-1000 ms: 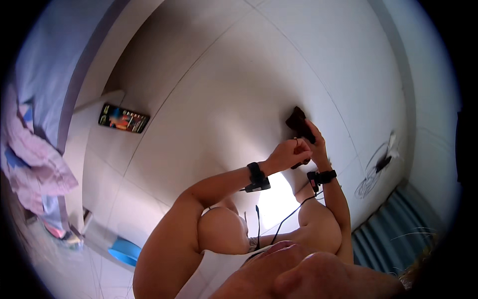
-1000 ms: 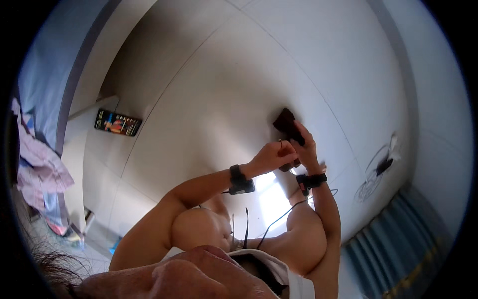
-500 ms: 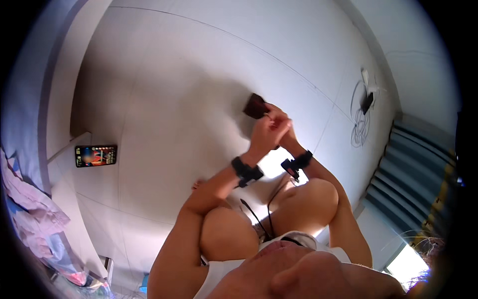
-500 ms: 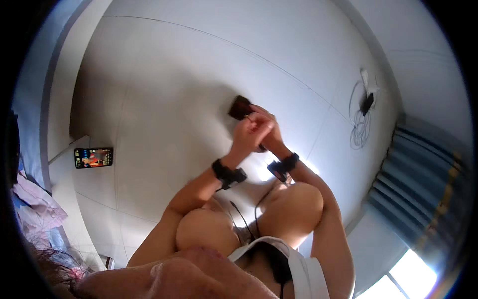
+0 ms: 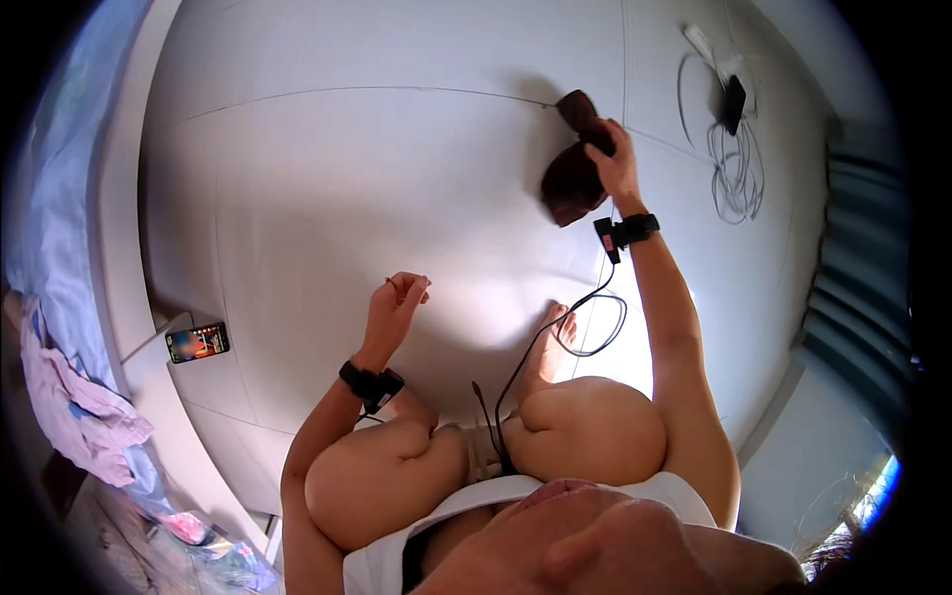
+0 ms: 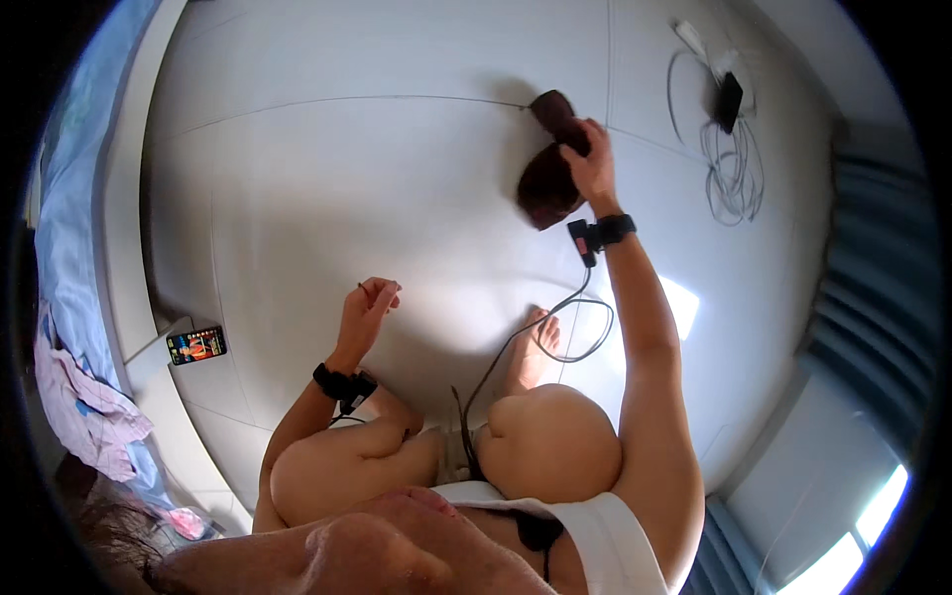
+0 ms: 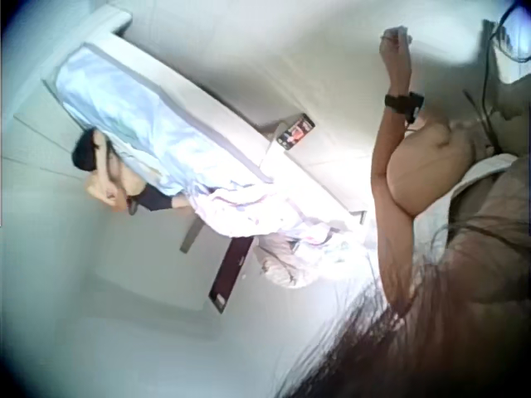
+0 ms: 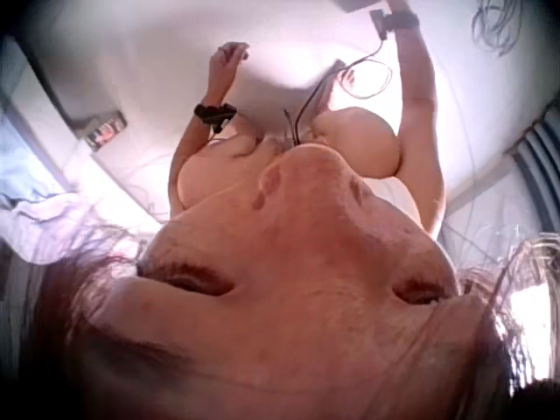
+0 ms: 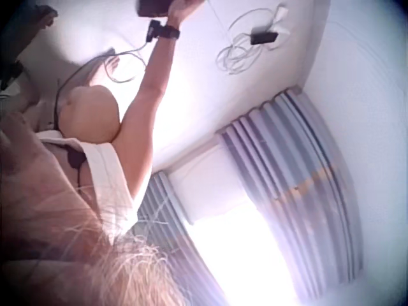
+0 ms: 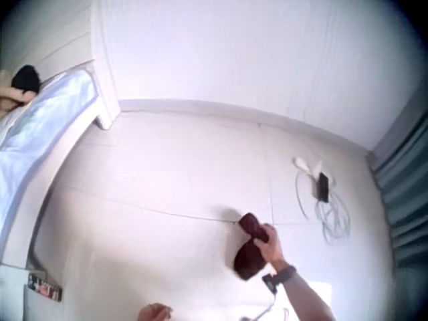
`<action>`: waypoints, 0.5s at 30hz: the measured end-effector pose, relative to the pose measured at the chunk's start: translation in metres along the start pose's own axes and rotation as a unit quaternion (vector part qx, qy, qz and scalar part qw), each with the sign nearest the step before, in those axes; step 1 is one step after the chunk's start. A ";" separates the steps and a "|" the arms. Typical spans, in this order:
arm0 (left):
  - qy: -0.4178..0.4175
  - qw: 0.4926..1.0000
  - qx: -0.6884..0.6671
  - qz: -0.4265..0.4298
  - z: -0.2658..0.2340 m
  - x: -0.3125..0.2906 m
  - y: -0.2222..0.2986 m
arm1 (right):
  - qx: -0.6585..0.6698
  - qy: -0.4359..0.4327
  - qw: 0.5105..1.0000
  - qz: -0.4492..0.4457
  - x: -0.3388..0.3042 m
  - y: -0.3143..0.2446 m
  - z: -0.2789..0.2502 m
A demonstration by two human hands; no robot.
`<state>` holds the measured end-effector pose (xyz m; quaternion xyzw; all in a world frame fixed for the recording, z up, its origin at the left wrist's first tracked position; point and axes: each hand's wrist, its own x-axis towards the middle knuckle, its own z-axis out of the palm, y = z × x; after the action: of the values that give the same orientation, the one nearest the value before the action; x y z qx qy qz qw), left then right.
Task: The person wipes the floor by hand with a cloth, moving a power strip and a cable to reach the surface underneath.
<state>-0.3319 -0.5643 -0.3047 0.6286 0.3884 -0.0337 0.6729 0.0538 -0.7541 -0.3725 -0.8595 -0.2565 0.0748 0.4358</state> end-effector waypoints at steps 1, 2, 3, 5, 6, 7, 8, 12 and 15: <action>-0.010 1.000 -0.022 -0.014 0.004 -0.002 -0.006 | -0.010 0.017 0.999 0.029 -0.006 0.011 -0.011; -0.018 0.998 -0.045 -0.027 0.008 -0.002 -0.012 | -0.020 0.033 0.998 0.058 -0.012 0.020 -0.018; -0.043 0.998 -0.032 -0.036 0.014 0.002 -0.009 | -0.018 0.039 0.997 0.068 -0.019 0.031 -0.022; -0.078 0.996 -0.035 -0.032 0.023 0.012 -0.005 | -0.093 0.082 0.988 0.090 -0.032 0.049 -0.023; -0.104 0.993 -0.047 -0.027 0.026 0.016 -0.002 | -0.091 0.084 0.987 0.098 -0.035 0.048 -0.017; -0.106 0.993 -0.042 -0.031 0.030 0.021 0.001 | -0.143 0.111 0.982 0.059 -0.036 0.046 -0.007; -0.119 0.992 -0.043 -0.014 0.033 0.026 0.004 | -0.194 0.136 0.971 0.019 -0.036 0.044 0.001; -0.121 0.993 -0.018 0.000 0.032 0.033 0.015 | -0.192 0.147 0.970 -0.010 -0.019 0.027 0.025; -0.108 0.994 -0.003 0.002 0.036 0.033 0.013 | -0.188 0.124 0.973 -0.046 -0.012 -0.008 0.058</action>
<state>-0.2843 -0.5787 -0.3166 0.6202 0.3126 -0.0989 0.7126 0.0201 -0.7154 -0.4030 -0.9157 -0.2494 -0.1023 0.2981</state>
